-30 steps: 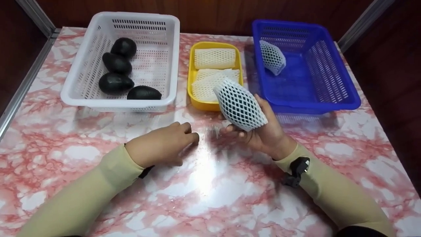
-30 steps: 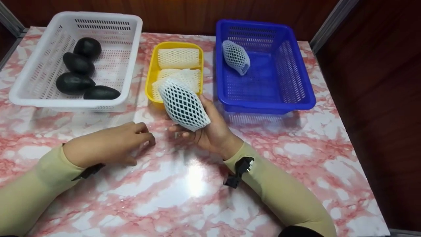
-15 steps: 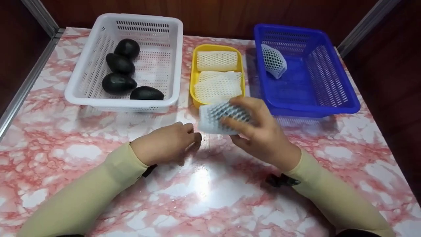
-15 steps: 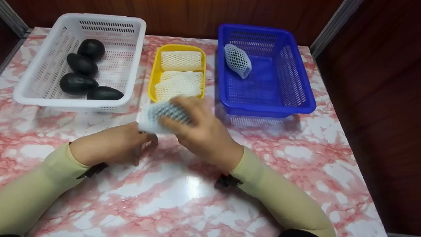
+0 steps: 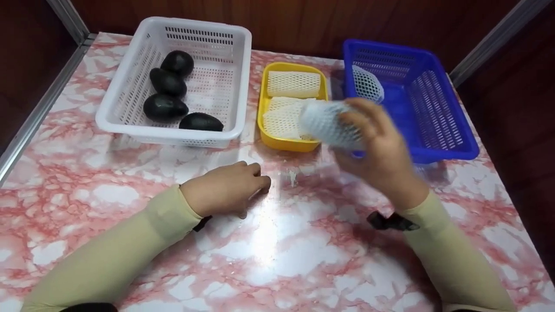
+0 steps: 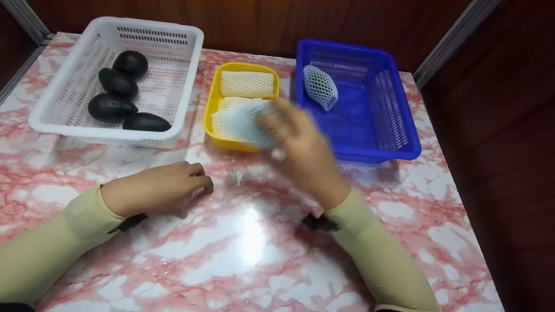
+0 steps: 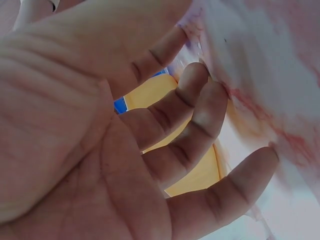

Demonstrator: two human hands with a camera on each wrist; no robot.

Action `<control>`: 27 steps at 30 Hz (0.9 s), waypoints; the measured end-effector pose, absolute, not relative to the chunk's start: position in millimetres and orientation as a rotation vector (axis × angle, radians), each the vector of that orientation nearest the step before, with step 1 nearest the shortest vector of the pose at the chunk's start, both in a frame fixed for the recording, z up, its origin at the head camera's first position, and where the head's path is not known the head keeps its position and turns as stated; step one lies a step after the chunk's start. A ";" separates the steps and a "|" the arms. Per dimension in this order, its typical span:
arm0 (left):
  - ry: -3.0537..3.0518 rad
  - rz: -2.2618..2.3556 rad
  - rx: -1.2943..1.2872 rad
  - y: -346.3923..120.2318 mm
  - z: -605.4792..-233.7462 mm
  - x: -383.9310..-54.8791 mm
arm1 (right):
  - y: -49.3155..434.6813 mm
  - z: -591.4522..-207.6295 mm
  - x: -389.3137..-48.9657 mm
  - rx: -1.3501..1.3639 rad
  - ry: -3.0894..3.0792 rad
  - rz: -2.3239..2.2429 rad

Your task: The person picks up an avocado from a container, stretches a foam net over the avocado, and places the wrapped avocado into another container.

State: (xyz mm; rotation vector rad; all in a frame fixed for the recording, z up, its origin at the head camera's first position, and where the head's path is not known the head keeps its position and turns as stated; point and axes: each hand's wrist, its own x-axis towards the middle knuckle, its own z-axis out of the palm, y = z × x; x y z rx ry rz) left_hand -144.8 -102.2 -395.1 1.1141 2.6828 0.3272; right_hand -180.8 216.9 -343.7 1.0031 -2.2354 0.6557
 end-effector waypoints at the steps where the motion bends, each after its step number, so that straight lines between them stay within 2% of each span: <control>1: 2.670 0.310 1.096 -101.2 -394.0 -145.7 | 224.3 -338.9 -186.1 0.909 -2.260 0.684; 7: 2.635 0.273 1.095 -100.5 -391.0 -148.4 | 265.4 -318.4 -222.0 0.342 -2.510 0.741; 11: 2.635 0.268 1.110 -100.8 -392.5 -149.0 | 284.9 -318.9 -243.5 0.133 -2.731 0.672; 21: 2.633 0.252 1.115 -101.6 -394.4 -151.1 | 288.1 -331.0 -276.1 0.104 -2.952 0.618; 27: 2.619 0.266 1.096 -101.1 -394.5 -152.5 | 285.9 -336.3 -287.3 0.222 -3.147 0.601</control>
